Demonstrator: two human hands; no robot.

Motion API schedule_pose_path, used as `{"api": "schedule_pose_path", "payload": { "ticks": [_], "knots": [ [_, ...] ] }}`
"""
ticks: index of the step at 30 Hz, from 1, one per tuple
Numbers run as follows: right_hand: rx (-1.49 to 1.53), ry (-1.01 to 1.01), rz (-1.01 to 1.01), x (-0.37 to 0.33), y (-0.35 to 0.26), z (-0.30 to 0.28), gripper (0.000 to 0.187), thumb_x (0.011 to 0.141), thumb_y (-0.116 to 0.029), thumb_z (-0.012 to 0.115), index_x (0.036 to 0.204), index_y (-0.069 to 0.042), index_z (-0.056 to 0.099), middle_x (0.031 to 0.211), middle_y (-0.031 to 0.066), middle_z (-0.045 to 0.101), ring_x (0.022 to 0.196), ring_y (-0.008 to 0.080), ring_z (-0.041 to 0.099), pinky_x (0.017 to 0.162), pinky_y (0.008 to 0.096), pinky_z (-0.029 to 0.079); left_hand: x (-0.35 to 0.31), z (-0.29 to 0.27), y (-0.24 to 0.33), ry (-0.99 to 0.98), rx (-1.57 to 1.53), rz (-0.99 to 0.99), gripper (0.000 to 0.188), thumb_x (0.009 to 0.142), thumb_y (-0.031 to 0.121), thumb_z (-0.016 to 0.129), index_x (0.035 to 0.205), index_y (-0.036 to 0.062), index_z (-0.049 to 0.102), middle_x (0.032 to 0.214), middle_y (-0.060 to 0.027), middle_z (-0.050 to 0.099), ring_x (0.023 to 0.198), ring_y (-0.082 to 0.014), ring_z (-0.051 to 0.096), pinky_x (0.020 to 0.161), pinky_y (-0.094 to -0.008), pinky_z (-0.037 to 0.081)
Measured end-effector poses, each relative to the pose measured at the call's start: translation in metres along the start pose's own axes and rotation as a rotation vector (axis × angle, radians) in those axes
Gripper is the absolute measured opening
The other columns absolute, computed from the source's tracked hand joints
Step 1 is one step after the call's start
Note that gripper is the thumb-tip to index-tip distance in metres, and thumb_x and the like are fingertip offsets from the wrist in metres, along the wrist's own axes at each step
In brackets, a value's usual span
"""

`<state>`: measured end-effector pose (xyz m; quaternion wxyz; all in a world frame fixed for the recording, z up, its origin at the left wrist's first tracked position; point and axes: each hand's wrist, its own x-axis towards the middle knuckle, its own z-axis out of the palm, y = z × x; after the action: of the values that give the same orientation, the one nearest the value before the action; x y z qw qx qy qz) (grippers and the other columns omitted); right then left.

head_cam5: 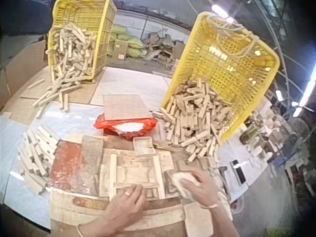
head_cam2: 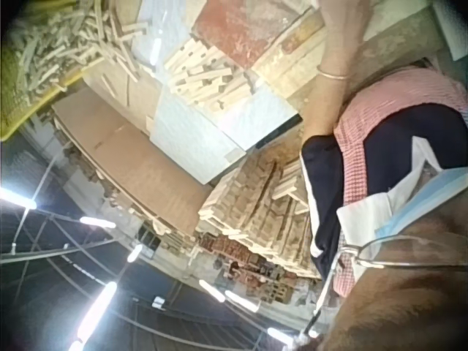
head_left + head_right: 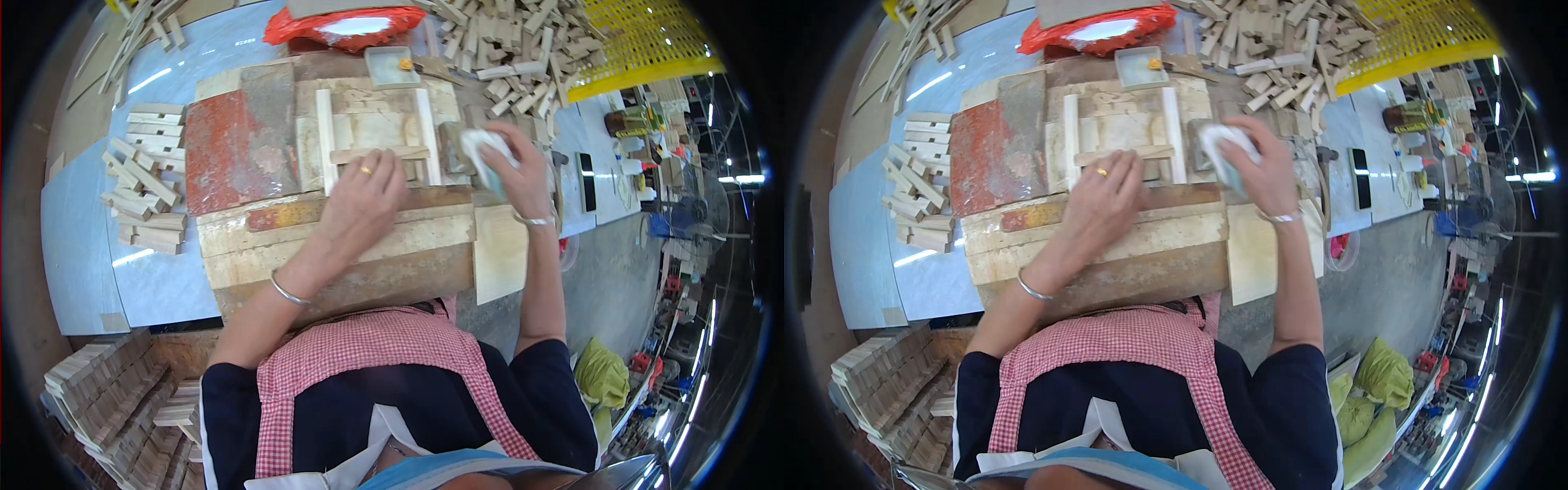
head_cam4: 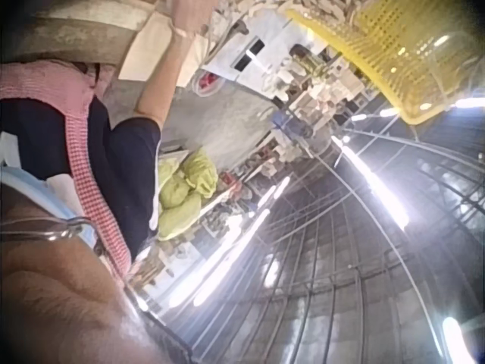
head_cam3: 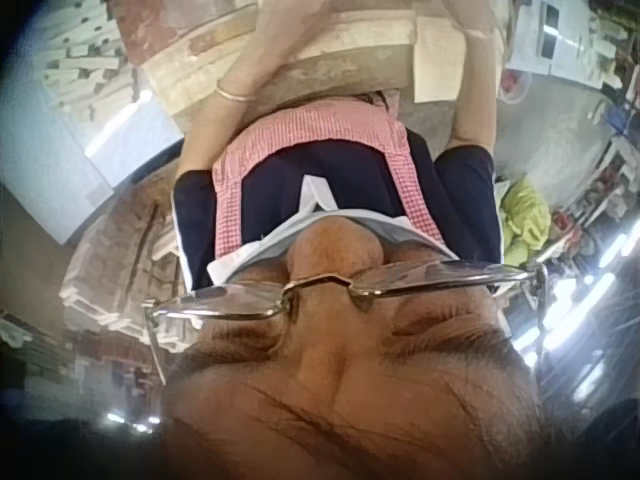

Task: Applying glue and hammering wood slats into a furniture frame.

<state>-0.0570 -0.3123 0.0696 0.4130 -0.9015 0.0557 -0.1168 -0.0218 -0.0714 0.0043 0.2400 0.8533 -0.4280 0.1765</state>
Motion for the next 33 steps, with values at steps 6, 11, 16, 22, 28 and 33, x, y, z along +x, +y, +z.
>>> {"api": "schedule_pose_path", "payload": {
  "ticks": [6, 11, 16, 22, 28, 33],
  "knots": [
    [-0.377, -0.076, 0.373, -0.106, 0.084, -0.041, 0.037, 0.085, -0.026, 0.068, 0.117, -0.009, 0.062, 0.097, 0.0122, 0.065, 0.078, 0.0209, 0.060, 0.066, 0.0323, 0.047, 0.033, 0.009, -0.031, -0.103, 0.060, 0.008, 0.011, 0.079, 0.009, 0.058, 0.088, 0.0026, 0.058, 0.088, -0.0101, 0.056, 0.086, -0.0244, 0.055, 0.075, -0.0394, 0.042],
    [-0.797, 0.099, -0.125, -0.139, 0.069, -0.015, 0.043, 0.083, -0.027, 0.066, 0.123, -0.013, 0.058, 0.117, 0.0134, 0.055, 0.097, 0.0300, 0.056, 0.072, 0.0366, 0.048, 0.044, -0.024, -0.028, 0.105, -0.291, -0.205, 0.011, 0.089, 0.012, 0.055, 0.094, 0.0033, 0.060, 0.089, -0.0092, 0.060, 0.083, -0.0274, 0.057, 0.073, -0.0393, 0.044],
    [-0.326, 0.110, -0.113, -0.097, 0.059, -0.023, 0.030, 0.081, -0.017, 0.067, 0.109, -0.009, 0.065, 0.096, 0.0119, 0.057, 0.089, 0.0293, 0.058, 0.075, 0.0366, 0.049, 0.009, -0.061, -0.077, 0.511, -1.032, -0.728, 0.033, 0.100, 0.023, 0.049, 0.118, -0.0031, 0.057, 0.108, -0.0096, 0.065, 0.086, -0.0159, 0.064, 0.075, -0.0294, 0.051],
    [-0.493, -0.249, -0.332, -0.007, -0.010, 0.030, 0.019, 0.078, -0.018, 0.069, 0.096, -0.013, 0.069, 0.088, 0.0080, 0.058, 0.086, 0.0249, 0.061, 0.070, 0.0352, 0.050, -0.062, -0.084, -0.097, 0.316, -1.219, -1.218, 0.029, 0.099, 0.022, 0.050, 0.110, -0.0036, 0.060, 0.098, -0.0120, 0.065, 0.079, -0.0171, 0.066, 0.072, -0.0322, 0.056],
    [-0.814, -0.321, -0.506, 0.055, 0.000, 0.065, 0.019, 0.076, -0.022, 0.070, 0.094, -0.015, 0.067, 0.084, 0.0069, 0.057, 0.085, 0.0250, 0.062, 0.065, 0.0375, 0.051, -0.069, -0.106, -0.082, 0.103, -0.680, -0.906, 0.017, 0.094, 0.014, 0.058, 0.099, -0.0006, 0.065, 0.095, -0.0113, 0.065, 0.080, -0.0201, 0.065, 0.068, -0.0312, 0.053],
    [-0.199, -0.556, -0.289, 0.065, -0.033, 0.099, 0.024, 0.078, -0.030, 0.067, 0.096, -0.014, 0.068, 0.093, 0.0085, 0.063, 0.091, 0.0280, 0.062, 0.073, 0.0423, 0.051, -0.038, -0.099, -0.093, 0.007, 0.085, -0.168, 0.031, 0.082, 0.005, 0.064, 0.113, 0.0034, 0.061, 0.105, -0.0116, 0.061, 0.101, -0.0309, 0.057, 0.090, -0.0408, 0.045]
  ]
}}
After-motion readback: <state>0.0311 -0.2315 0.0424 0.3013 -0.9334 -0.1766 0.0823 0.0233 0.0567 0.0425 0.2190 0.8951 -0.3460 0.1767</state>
